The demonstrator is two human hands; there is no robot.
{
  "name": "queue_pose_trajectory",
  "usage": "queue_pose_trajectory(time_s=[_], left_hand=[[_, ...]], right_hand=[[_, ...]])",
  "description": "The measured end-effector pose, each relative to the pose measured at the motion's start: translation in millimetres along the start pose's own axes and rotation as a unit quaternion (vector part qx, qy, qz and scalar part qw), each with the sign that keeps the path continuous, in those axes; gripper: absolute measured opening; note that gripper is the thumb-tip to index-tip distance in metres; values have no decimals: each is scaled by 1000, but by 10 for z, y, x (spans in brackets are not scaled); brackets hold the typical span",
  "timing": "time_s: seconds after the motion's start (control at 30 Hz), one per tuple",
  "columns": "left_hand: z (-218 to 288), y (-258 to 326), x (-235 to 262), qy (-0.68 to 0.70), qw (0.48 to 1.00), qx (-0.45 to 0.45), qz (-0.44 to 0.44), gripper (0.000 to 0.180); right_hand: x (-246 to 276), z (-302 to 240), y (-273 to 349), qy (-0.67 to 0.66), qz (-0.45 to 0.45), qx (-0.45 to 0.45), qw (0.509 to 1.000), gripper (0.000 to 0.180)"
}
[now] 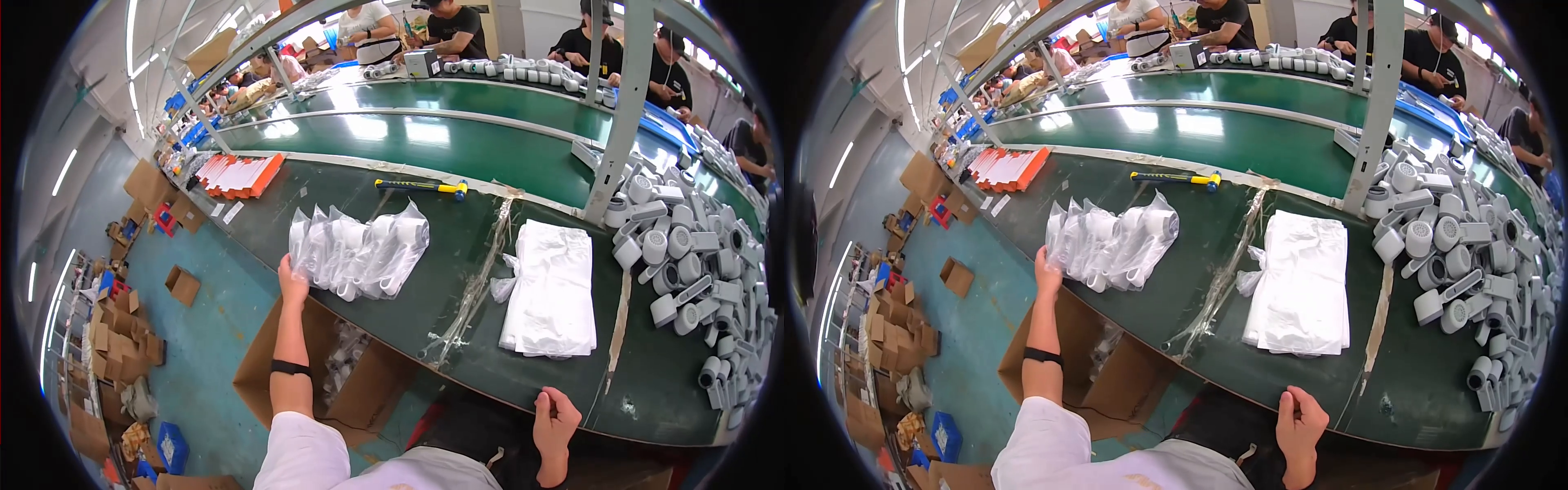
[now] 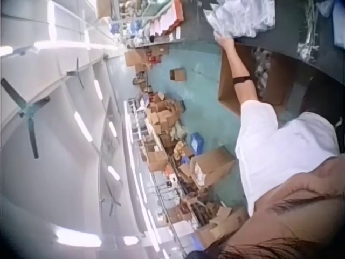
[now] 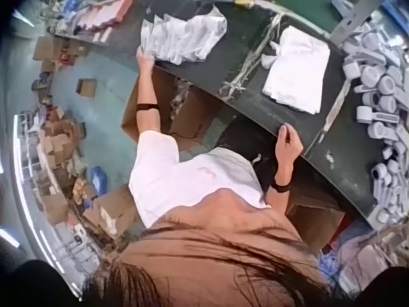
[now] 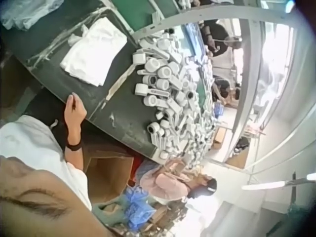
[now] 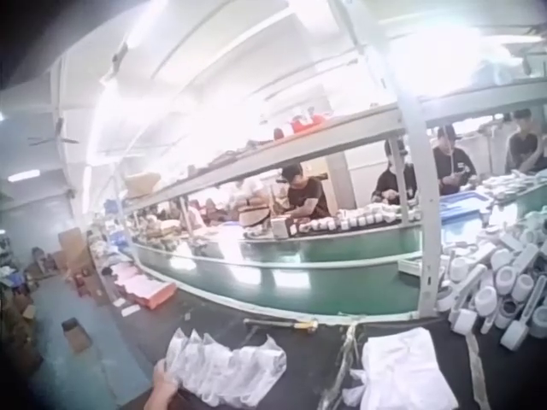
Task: Packaging plastic components into clear plastic bags and placing them into a shipping box on an assembly line.
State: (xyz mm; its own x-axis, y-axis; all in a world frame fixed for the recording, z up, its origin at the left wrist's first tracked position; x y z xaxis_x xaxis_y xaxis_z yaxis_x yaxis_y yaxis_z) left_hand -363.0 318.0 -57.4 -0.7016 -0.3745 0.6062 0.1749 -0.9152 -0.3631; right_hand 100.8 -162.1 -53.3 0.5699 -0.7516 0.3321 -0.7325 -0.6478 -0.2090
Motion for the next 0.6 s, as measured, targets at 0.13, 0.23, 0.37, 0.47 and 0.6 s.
queue_pose_trajectory(time_s=[0.13, 0.23, 0.37, 0.47, 0.6], left_hand=[[-119, -64, 100, 22, 998, 12, -66, 64], [404, 178, 114, -204, 979, -16, -21, 62], [416, 155, 48, -145, 987, -71, 2, 54], [120, -44, -68, -57, 991, -118, -37, 52], [-119, -198, -13, -5, 995, -86, -50, 57]], right_hand=[[-58, -36, 40, -10, 8, 15, 1000, 11], [-14, -15, 49, 4, 27, 24, 999, 11], [56, -53, 35, 15, 31, 3, 999, 11], [25, -196, -24, 43, 29, 71, 996, 10], [97, -253, -50, 29, 39, 55, 997, 11]])
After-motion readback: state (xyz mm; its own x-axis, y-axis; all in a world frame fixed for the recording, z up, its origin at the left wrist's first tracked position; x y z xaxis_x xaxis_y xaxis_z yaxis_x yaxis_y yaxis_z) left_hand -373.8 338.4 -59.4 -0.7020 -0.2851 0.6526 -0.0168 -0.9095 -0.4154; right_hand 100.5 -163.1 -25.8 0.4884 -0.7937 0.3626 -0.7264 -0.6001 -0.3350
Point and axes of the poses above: each hand's wrist, its own y-axis away from the middle knuckle, its own x-axis out of the back of the hand, z = x × y, the point moved 8 cm from there along -y, towards the middle knuckle, and after that the axes turned 1 degree about y, right-handed, at the moved point
